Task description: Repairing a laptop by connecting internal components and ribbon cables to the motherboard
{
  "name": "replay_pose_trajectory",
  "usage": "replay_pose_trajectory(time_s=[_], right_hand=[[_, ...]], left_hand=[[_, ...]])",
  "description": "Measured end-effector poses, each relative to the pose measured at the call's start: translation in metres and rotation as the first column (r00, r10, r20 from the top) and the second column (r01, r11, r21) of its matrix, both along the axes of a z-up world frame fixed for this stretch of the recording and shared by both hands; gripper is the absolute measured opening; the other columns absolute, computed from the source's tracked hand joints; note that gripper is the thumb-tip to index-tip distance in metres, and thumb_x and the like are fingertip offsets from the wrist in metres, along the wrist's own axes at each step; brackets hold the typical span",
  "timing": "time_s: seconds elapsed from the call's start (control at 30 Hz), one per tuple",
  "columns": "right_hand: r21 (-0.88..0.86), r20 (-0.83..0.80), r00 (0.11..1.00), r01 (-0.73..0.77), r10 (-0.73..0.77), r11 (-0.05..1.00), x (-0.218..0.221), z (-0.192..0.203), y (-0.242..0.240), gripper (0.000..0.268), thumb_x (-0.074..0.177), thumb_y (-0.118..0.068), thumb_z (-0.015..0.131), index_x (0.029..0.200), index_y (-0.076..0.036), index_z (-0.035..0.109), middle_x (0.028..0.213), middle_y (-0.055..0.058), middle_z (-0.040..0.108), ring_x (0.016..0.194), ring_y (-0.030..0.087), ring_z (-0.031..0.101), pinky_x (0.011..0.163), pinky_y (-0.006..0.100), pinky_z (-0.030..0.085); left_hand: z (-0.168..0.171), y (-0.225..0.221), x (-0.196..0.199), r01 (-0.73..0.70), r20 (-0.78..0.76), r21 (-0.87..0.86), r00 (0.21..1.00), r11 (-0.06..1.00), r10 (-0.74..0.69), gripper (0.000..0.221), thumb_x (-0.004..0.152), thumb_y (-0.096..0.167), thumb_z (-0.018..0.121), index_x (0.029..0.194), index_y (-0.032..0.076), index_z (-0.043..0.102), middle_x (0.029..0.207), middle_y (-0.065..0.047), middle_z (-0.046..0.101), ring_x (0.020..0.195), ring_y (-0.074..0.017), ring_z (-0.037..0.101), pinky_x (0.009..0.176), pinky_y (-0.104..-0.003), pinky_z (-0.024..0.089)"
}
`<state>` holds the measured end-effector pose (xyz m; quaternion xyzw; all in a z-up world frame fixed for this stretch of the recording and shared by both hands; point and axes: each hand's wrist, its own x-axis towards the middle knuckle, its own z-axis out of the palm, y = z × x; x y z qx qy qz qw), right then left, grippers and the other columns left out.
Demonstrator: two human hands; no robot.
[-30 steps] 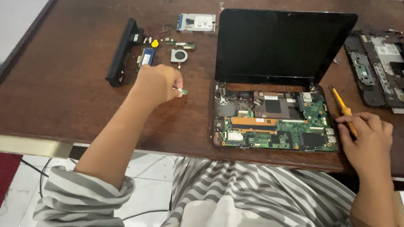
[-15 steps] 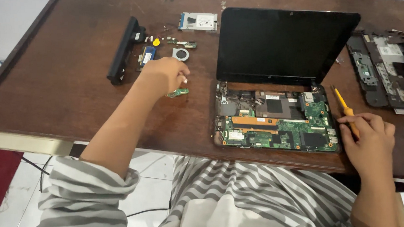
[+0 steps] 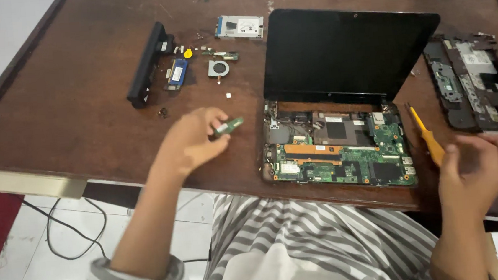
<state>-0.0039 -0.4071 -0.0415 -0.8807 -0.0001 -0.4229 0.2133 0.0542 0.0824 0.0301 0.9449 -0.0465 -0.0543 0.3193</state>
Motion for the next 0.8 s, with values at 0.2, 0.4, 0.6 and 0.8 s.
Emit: replay_pose_trajectory(time_s=[0.2, 0.4, 0.6, 0.8], right_hand=[[-0.079, -0.131, 0.868, -0.491, 0.479, 0.868, 0.010, 0.070, 0.114, 0.014, 0.096, -0.005, 0.068, 0.108, -0.009, 0.072, 0.121, 0.012, 0.068, 0.121, 0.032, 0.060, 0.112, 0.047, 0.037], [-0.336, -0.696, 0.622, -0.724, 0.359, 0.603, 0.065, 0.098, 0.222, 0.020, 0.093, -0.035, 0.070, 0.103, -0.021, 0.080, 0.115, 0.004, 0.073, 0.114, 0.028, 0.061, 0.094, 0.046, 0.045], [-0.269, -0.821, 0.484, -0.796, 0.302, 0.542, 0.085, 0.092, 0.243, 0.017, 0.086, -0.033, 0.075, 0.098, -0.021, 0.078, 0.108, 0.000, 0.075, 0.105, 0.028, 0.066, 0.092, 0.047, 0.048], [-0.316, -0.827, 0.487, -0.817, 0.282, 0.482, 0.091, 0.076, 0.243, 0.010, 0.090, -0.026, 0.070, 0.098, -0.021, 0.073, 0.096, 0.001, 0.077, 0.100, 0.027, 0.072, 0.093, 0.047, 0.053]], left_hand=[[-0.027, -0.033, -0.026, 0.176, 0.314, -0.392, 0.948, 0.903, -0.048, 0.035, 0.086, 0.013, 0.072, 0.121, 0.016, 0.073, 0.092, 0.004, 0.059, 0.077, -0.0109, 0.052, 0.073, -0.026, 0.047], [-0.062, -0.030, -0.018, 0.183, 0.399, -0.442, 0.917, 0.878, 0.010, 0.037, 0.079, 0.019, 0.080, 0.115, 0.011, 0.072, 0.091, -0.006, 0.068, 0.084, -0.0195, 0.069, 0.078, -0.034, 0.056], [-0.054, -0.031, -0.022, 0.163, 0.333, -0.456, 0.943, 0.875, -0.002, 0.038, 0.081, 0.023, 0.078, 0.117, 0.013, 0.071, 0.093, -0.005, 0.069, 0.088, -0.0179, 0.069, 0.082, -0.034, 0.055], [-0.051, -0.030, -0.025, 0.143, 0.317, -0.492, 0.948, 0.859, 0.023, 0.038, 0.082, 0.022, 0.077, 0.117, 0.010, 0.070, 0.094, -0.006, 0.068, 0.090, -0.0181, 0.068, 0.083, -0.033, 0.055]])
